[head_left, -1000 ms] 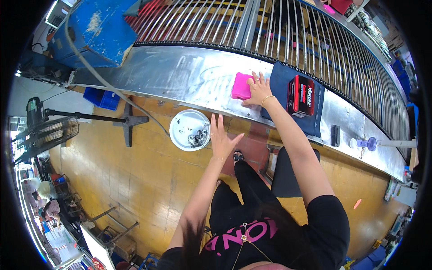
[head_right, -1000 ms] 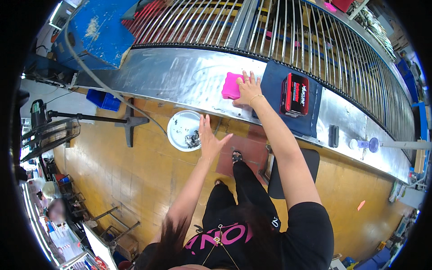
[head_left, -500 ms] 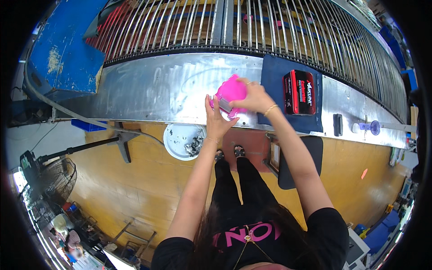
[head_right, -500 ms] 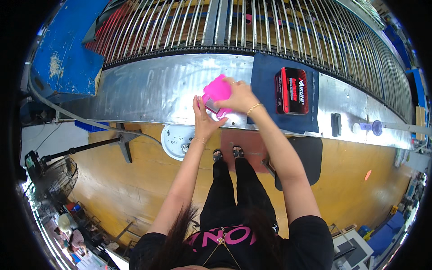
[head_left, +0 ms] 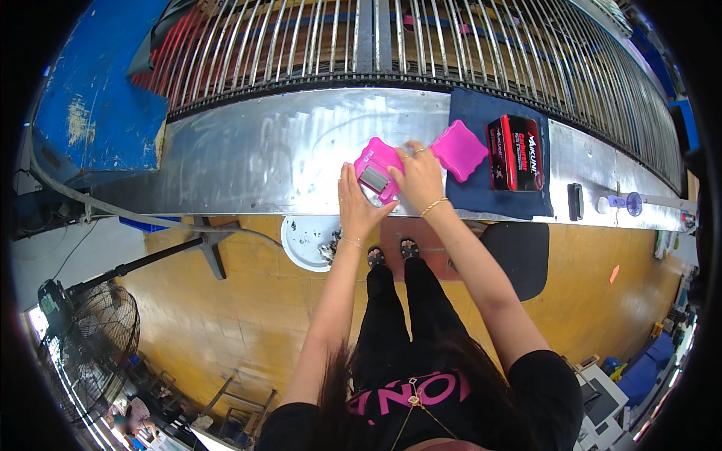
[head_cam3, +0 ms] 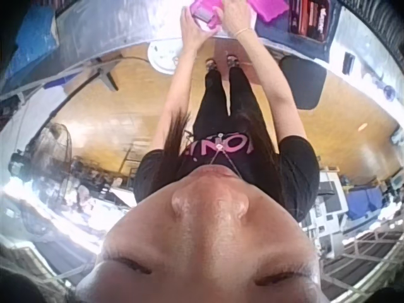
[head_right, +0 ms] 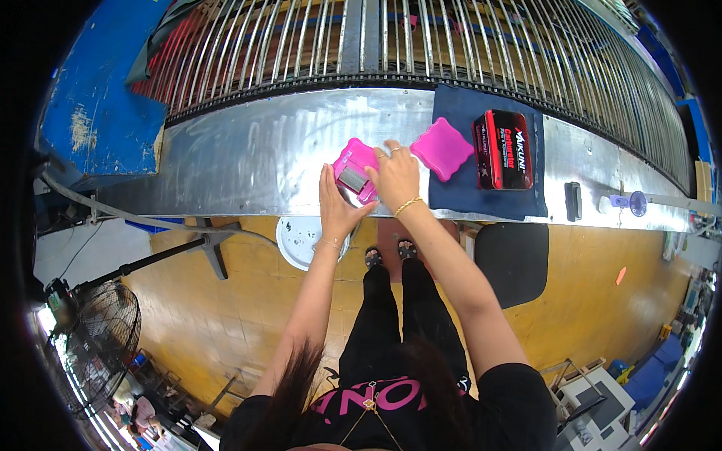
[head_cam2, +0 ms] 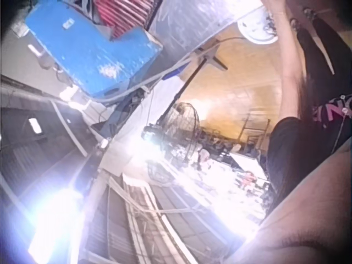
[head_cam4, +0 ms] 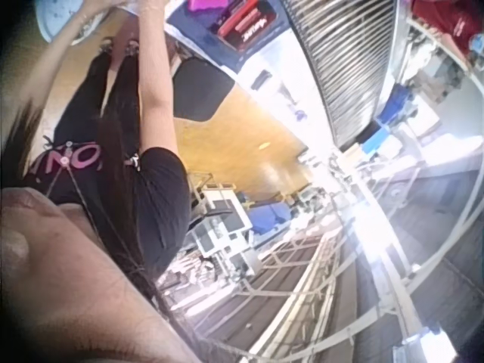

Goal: The person cleans pink plastic parts on a metal workbench using a cloth and a spray bottle. They wipe the parts, spray them with liquid, and place them back on the bench. The person also handles a white bucket and a dark bottle during the process.

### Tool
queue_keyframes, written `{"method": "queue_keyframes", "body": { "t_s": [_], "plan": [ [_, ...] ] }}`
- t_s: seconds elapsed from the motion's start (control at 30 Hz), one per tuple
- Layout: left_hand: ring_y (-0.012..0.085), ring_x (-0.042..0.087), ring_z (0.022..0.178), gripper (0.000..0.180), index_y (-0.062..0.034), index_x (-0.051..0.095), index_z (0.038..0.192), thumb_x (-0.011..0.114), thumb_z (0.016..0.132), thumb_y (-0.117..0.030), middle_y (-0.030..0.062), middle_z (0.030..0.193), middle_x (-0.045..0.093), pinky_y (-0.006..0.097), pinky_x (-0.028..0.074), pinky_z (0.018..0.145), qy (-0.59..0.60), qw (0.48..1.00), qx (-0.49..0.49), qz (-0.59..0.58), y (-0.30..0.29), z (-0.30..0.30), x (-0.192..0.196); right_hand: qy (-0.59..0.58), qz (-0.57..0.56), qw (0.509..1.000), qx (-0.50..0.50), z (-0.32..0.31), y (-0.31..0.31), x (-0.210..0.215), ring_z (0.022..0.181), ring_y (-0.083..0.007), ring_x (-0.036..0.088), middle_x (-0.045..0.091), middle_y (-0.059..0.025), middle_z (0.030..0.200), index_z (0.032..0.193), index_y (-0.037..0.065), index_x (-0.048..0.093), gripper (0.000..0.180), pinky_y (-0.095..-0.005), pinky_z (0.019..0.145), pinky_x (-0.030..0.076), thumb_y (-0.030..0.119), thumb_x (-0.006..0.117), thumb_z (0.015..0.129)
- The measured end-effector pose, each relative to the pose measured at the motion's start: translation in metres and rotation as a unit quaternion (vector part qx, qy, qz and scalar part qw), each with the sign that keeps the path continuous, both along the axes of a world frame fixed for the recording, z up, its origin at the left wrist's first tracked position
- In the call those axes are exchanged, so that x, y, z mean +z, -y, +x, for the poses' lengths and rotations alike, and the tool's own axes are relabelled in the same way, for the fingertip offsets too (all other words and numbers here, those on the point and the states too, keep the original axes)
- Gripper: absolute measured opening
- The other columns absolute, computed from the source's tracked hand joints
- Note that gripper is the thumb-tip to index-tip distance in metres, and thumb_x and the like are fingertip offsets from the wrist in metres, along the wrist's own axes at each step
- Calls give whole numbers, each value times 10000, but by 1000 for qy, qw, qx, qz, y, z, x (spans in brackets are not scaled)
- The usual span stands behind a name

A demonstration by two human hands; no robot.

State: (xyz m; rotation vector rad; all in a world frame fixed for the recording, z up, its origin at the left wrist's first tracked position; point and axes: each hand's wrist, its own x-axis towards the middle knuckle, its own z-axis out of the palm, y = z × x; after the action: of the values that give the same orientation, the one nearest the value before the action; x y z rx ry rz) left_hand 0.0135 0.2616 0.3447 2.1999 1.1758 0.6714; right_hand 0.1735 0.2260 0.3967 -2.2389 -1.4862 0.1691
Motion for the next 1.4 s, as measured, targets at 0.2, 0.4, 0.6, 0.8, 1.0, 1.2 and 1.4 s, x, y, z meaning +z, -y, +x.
{"method": "queue_keyframes", "body": {
  "t_s": [0.2, 0.4, 0.6, 0.8, 1.0, 1.2, 1.4],
  "plan": [
    [413, 335, 1358, 1211, 44, 228, 1457, 895, 562, -426, 271, 1480, 298, 494, 305, 1117, 0, 1000, 12, 4, 1, 2, -1, -60, 26, 997, -51, -16, -7, -7, 996, -293, 582, 634, -112, 1080, 967, 44, 658, 257, -394, 858, 471, 216, 736, 793],
    [414, 367, 1332, 1193, 17, 254, 1456, 889, 552, -435, 257, 1470, 316, 515, 296, 1117, 1, 1000, 5, -7, 2, 1, 3, -218, -1, 975, -52, 1, -5, 14, 784, -360, 659, 662, -182, 797, 909, 1, 607, 188, -461, 727, 497, 164, 683, 855],
    [404, 372, 1331, 1168, -18, 259, 1462, 889, 558, -405, 256, 1463, 320, 523, 292, 1116, -4, 1000, 14, -8, 0, 0, 6, -284, 74, 939, -179, 45, -32, 14, 804, -368, 680, 707, -176, 868, 959, 40, 625, 186, -436, 728, 513, 221, 636, 913],
    [394, 290, 1408, 1215, -31, 203, 1498, 882, 580, -447, 258, 1525, 234, 543, 233, 1153, -29, 998, -36, -43, -9, -11, 12, -94, -102, 973, -184, 73, -63, -13, 971, -354, 651, 711, -148, 978, 1043, 77, 650, 263, -458, 887, 442, 285, 662, 883],
    [374, 190, 1466, 1304, -18, 175, 1507, 850, 556, -601, 251, 1566, 175, 563, 159, 1173, 12, 996, -46, -69, -15, -28, 11, -107, 110, 988, -5, 44, -47, -12, 1049, -300, 570, 623, -117, 1157, 953, 115, 720, 307, -450, 880, 407, 365, 750, 780],
    [396, 375, 1317, 1265, 24, 199, 1485, 936, 533, -366, 236, 1449, 352, 472, 323, 1102, 16, 999, -24, -37, -9, -21, 0, 48, -78, 994, 58, -41, -14, -6, 1053, -236, 496, 589, -69, 1103, 883, 45, 720, 524, -407, 857, 355, 519, 774, 668],
    [401, 309, 1390, 1208, 30, 177, 1492, 889, 606, -377, 256, 1500, 301, 533, 224, 1148, 52, 995, -21, -82, -11, -22, 6, -229, 82, 970, -29, -19, 10, 11, 1013, -286, 558, 604, -126, 1075, 1025, 31, 644, 401, -391, 875, 442, 265, 783, 731]
  ]
}}
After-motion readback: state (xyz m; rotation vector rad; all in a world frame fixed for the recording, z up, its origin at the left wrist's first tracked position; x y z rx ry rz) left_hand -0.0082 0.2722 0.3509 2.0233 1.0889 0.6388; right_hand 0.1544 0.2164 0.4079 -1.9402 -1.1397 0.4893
